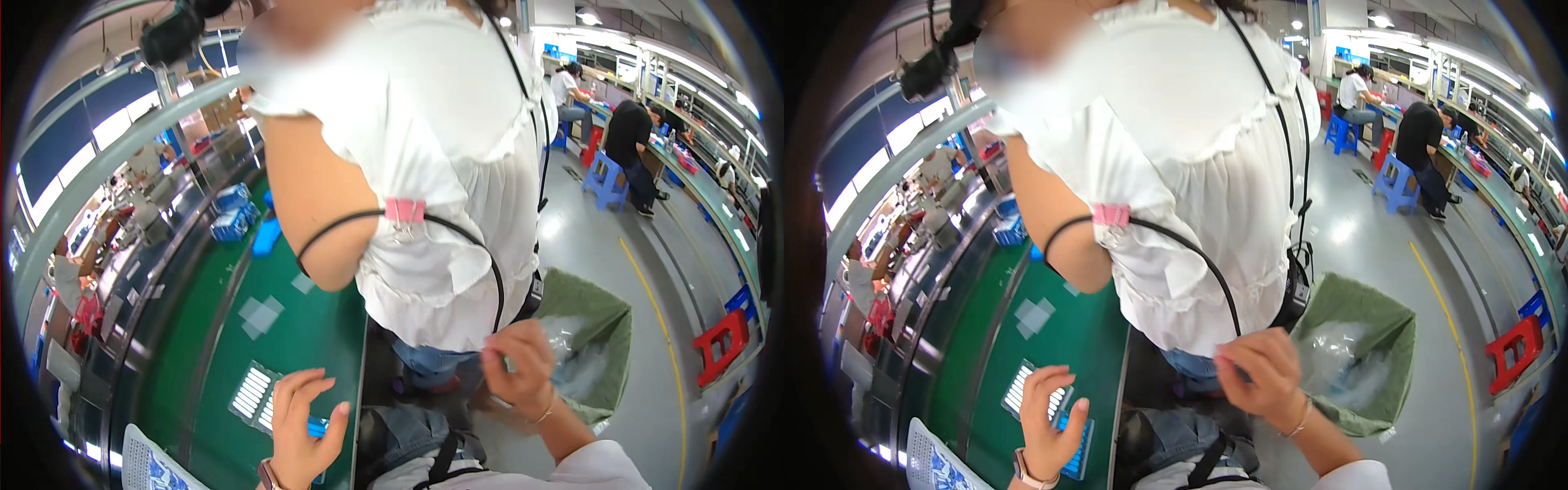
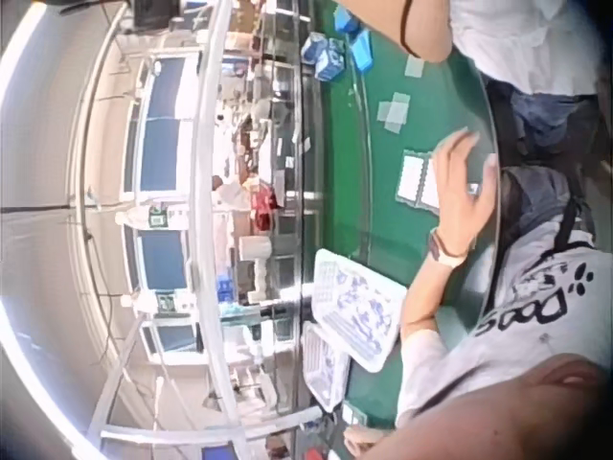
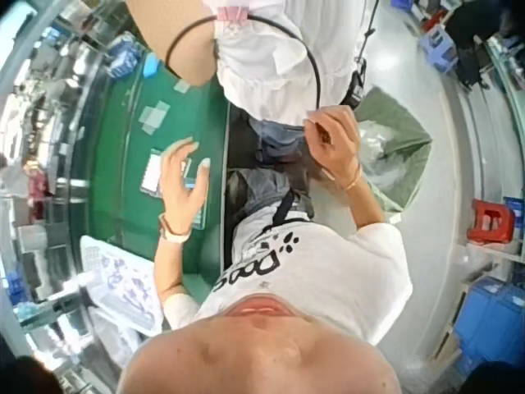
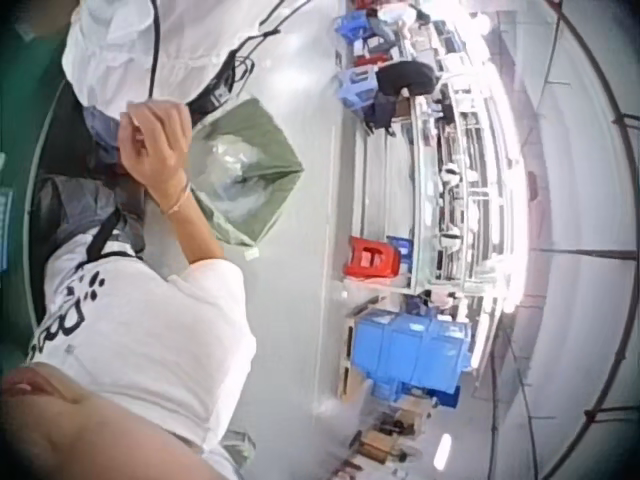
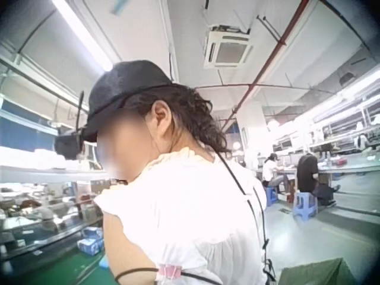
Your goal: Removing adhesive backing from blue strips and applying them to plastic tray components on an assembly line.
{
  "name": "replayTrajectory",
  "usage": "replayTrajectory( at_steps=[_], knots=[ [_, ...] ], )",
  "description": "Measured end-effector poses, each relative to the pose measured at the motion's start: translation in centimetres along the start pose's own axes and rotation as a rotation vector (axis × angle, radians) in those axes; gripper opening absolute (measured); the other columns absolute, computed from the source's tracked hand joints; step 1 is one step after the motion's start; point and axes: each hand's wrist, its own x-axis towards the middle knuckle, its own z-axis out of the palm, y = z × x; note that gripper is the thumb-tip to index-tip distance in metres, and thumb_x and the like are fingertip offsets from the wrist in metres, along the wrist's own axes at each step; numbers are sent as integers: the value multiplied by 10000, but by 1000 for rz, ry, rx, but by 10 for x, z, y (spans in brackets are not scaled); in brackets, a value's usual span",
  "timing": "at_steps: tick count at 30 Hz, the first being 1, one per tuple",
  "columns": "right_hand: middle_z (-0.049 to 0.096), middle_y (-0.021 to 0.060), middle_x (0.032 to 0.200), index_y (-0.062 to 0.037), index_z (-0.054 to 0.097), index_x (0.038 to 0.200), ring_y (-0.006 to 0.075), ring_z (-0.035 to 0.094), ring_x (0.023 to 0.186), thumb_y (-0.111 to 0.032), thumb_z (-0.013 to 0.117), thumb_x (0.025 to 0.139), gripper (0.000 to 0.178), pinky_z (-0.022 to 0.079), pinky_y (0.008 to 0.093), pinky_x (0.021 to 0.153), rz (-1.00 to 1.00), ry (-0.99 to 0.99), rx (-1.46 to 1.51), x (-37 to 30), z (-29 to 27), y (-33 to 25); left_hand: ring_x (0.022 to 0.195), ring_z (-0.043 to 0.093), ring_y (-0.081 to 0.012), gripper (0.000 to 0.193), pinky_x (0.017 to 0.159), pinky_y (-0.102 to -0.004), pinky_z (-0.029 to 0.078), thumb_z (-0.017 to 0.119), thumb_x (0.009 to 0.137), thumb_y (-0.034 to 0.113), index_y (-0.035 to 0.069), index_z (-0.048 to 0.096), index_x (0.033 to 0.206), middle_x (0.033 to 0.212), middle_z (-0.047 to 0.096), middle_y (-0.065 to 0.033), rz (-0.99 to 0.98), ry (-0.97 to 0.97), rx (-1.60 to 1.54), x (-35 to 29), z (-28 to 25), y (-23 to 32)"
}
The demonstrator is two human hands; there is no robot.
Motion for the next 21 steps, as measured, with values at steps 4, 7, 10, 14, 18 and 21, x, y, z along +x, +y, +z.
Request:
replayTrajectory(
  at_steps=[4,7,10,14,18,21],
  knots=[
    [611,39,839,-66,655,932,206,560,687,-66,774,663,294,428,311,595,-266,70,-177,82,-12,-5,932,564,-316,298,803,-391,452,702,752,60,12,580,1019,1036,589,-154,205,108,-29,60,-11,14],
    [603,24,887,-78,662,979,185,553,753,-113,742,707,285,426,299,618,-423,47,-321,125,6,-12,886,571,-306,257,757,-373,460,691,758,27,13,580,989,998,597,-152,321,214,-47,95,-9,35],
    [596,11,915,-82,666,999,167,546,809,-144,687,760,247,425,292,625,-583,14,-421,145,25,3,889,568,-297,258,762,-363,457,690,754,18,13,584,989,990,603,-144,335,268,-100,112,-10,42],
    [595,7,916,-62,665,993,156,552,812,-147,662,782,228,428,277,620,-787,31,-464,156,22,7,908,570,-297,239,775,-367,459,682,757,17,8,588,977,989,606,-143,405,288,-90,130,-10,39],
    [639,16,929,-59,669,966,153,571,757,-145,757,719,277,432,261,580,-761,41,-401,162,20,3,903,587,-248,197,745,-320,453,659,797,43,21,585,978,987,631,-119,447,288,-22,139,-9,35],
    [652,9,877,-56,665,950,139,579,725,-144,749,736,246,436,252,571,-748,76,-355,163,14,2,921,583,-245,197,757,-318,450,654,798,40,20,586,982,1018,622,-123,436,266,-24,139,-7,33]
  ],
)
